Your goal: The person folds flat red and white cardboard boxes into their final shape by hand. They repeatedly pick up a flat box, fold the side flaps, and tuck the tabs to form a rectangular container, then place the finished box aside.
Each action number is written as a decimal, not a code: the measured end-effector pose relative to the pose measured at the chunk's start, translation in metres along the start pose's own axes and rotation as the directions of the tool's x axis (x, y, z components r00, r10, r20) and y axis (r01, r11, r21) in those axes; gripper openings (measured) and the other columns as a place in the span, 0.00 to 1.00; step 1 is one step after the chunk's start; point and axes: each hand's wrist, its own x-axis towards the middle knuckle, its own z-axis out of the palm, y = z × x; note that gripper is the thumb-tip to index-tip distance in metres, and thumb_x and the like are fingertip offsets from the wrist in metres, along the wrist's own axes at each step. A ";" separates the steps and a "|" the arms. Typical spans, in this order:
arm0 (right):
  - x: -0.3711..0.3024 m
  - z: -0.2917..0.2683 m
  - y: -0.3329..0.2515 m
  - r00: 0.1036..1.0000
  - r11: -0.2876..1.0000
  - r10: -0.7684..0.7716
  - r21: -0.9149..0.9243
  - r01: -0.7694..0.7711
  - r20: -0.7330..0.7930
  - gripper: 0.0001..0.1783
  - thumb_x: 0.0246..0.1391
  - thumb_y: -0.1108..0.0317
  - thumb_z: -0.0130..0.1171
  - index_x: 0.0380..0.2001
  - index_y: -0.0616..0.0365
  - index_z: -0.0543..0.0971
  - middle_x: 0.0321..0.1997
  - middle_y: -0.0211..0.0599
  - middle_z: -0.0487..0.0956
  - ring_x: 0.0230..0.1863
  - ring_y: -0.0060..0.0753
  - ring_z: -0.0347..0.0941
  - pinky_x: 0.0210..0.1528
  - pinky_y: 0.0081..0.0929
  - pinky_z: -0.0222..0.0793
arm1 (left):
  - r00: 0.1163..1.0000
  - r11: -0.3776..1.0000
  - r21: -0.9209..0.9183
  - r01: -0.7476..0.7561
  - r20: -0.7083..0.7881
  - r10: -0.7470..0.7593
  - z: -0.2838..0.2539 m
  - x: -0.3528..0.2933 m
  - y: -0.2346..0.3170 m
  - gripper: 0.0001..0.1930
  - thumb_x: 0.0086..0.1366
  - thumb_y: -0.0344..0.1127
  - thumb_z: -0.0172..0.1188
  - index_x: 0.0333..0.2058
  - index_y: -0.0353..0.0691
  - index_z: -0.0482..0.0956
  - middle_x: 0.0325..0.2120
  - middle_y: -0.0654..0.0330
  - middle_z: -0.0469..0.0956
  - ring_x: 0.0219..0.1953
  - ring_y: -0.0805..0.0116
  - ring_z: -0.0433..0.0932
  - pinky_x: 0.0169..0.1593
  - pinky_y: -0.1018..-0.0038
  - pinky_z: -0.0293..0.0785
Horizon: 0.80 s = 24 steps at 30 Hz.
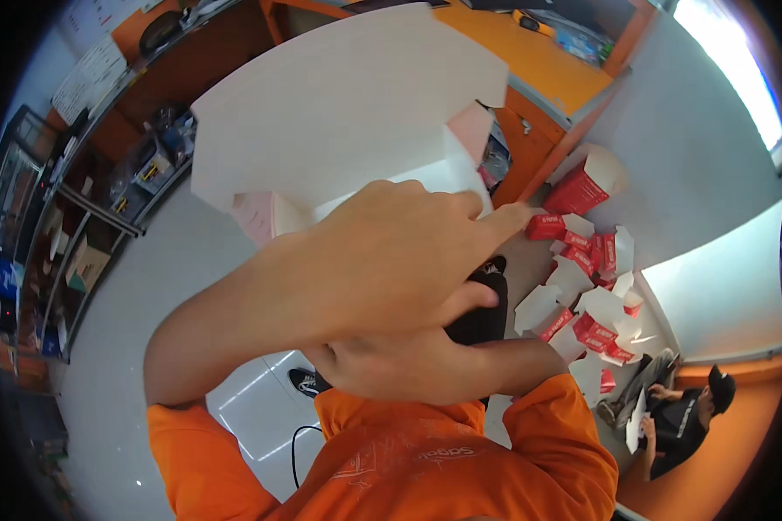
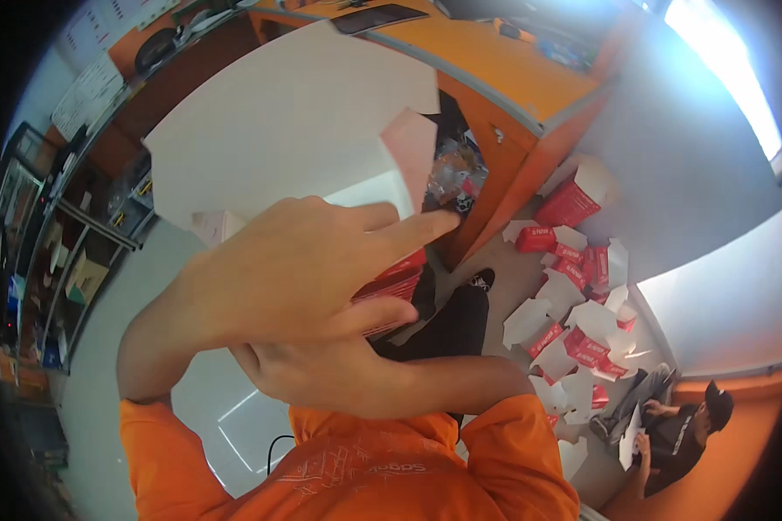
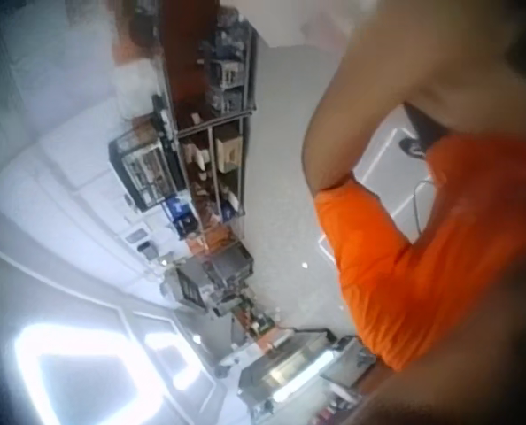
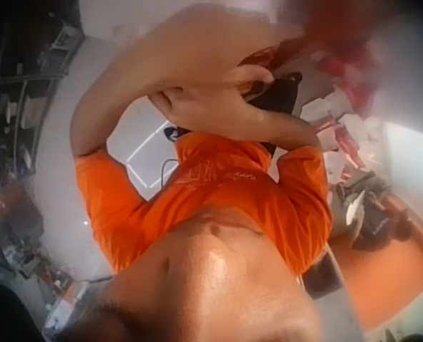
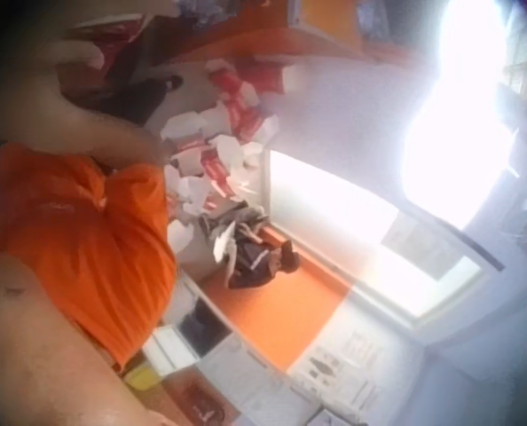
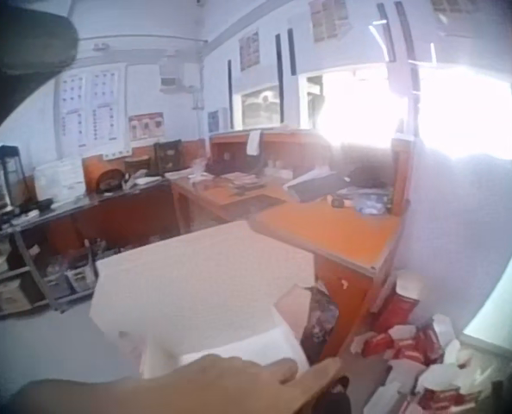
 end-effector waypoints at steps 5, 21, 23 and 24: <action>-0.044 -0.021 0.013 0.828 0.940 0.131 0.334 0.071 -0.545 0.07 0.59 0.73 0.57 0.33 0.61 0.84 0.39 0.35 0.82 0.40 0.33 0.79 0.43 0.33 0.75 | 0.997 0.999 0.022 0.049 0.064 -0.050 0.010 0.010 -0.006 0.18 0.65 0.33 0.62 0.54 0.43 0.73 0.29 0.48 0.83 0.30 0.42 0.81 0.34 0.54 0.76; -0.079 0.015 0.105 0.572 -0.064 0.706 0.842 -0.536 0.418 0.19 0.53 0.72 0.66 0.48 0.65 0.77 0.44 0.36 0.80 0.40 0.23 0.79 0.40 0.24 0.77 | 0.992 0.992 0.044 0.119 -0.046 -0.117 0.001 -0.014 0.002 0.15 0.65 0.28 0.63 0.49 0.42 0.75 0.31 0.50 0.83 0.30 0.46 0.82 0.31 0.59 0.76; -0.079 0.015 0.108 0.551 -0.108 0.700 0.831 -0.546 0.454 0.18 0.54 0.77 0.63 0.49 0.62 0.76 0.45 0.32 0.77 0.39 0.20 0.76 0.32 0.19 0.76 | 0.996 0.994 0.075 0.079 -0.035 -0.077 0.002 -0.015 0.002 0.14 0.65 0.28 0.63 0.49 0.42 0.76 0.31 0.51 0.83 0.29 0.46 0.81 0.30 0.59 0.76; -0.081 0.013 0.107 0.548 -0.119 0.702 0.833 -0.540 0.455 0.18 0.53 0.78 0.64 0.48 0.62 0.76 0.44 0.31 0.76 0.39 0.19 0.76 0.31 0.18 0.76 | 0.998 0.994 0.089 0.058 -0.029 -0.056 0.003 -0.015 0.001 0.13 0.66 0.29 0.62 0.49 0.41 0.76 0.30 0.51 0.83 0.28 0.46 0.81 0.30 0.59 0.75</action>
